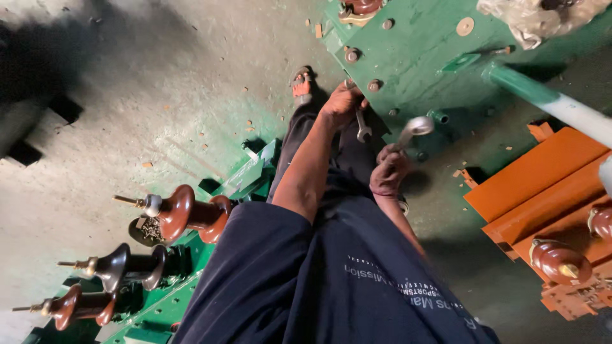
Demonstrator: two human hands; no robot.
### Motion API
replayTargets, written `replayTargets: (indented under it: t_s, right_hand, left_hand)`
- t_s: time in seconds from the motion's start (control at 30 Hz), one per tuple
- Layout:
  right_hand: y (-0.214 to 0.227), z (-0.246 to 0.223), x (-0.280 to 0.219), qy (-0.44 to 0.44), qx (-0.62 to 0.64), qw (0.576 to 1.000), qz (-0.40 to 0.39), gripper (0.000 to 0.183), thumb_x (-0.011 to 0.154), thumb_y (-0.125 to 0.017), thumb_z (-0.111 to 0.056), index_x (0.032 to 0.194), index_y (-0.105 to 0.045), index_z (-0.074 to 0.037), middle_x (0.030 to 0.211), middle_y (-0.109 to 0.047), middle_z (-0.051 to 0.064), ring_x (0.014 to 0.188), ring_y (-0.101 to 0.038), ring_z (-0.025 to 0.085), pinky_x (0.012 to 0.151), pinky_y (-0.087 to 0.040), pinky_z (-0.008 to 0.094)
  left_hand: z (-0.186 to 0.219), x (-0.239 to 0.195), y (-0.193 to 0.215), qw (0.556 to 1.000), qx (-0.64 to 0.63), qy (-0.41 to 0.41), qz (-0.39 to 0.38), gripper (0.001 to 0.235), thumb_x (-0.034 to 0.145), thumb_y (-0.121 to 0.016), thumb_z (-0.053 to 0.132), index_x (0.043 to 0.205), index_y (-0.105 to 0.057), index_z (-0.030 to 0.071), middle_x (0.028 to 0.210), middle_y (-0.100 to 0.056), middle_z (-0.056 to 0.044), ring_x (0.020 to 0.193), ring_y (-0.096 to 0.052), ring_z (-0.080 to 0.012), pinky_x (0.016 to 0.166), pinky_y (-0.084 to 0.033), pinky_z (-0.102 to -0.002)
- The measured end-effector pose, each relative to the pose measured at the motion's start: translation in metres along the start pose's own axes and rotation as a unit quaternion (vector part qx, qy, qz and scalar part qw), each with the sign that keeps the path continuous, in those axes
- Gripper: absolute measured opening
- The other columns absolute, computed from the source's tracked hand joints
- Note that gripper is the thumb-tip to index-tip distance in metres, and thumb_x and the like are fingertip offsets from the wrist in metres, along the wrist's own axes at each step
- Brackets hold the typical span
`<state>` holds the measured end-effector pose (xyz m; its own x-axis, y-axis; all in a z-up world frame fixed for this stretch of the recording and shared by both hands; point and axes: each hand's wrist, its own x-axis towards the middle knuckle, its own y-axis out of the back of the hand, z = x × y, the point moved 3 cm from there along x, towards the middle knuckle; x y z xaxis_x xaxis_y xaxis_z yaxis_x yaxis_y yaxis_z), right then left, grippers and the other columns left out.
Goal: The person uses two wrenches to tighten bolts on a large green electrical component. They move around the equipment to access different bolt locations, systematically working through the fasteners.
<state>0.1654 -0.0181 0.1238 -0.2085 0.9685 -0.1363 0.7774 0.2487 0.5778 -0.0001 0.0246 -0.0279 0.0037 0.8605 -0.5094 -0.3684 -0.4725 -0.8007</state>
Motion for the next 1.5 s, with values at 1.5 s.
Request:
replayTargets:
  t_s: [1.5]
  right_hand:
    - [0.055, -0.016, -0.026, -0.205, -0.101, 0.971, -0.077, 0.065, 0.108, -0.048, -0.056, 0.072, -0.056, -0.002, 0.057, -0.047, 0.005, 0.056, -0.048, 0.014, 0.054, -0.037, 0.038]
  left_hand:
    - [0.002, -0.006, 0.007, 0.995, -0.033, 0.062, -0.068, 0.01, 0.102, -0.064, 0.013, 0.099, -0.065, 0.004, 0.073, -0.056, -0.005, 0.066, -0.049, -0.0175, 0.062, -0.039, -0.031]
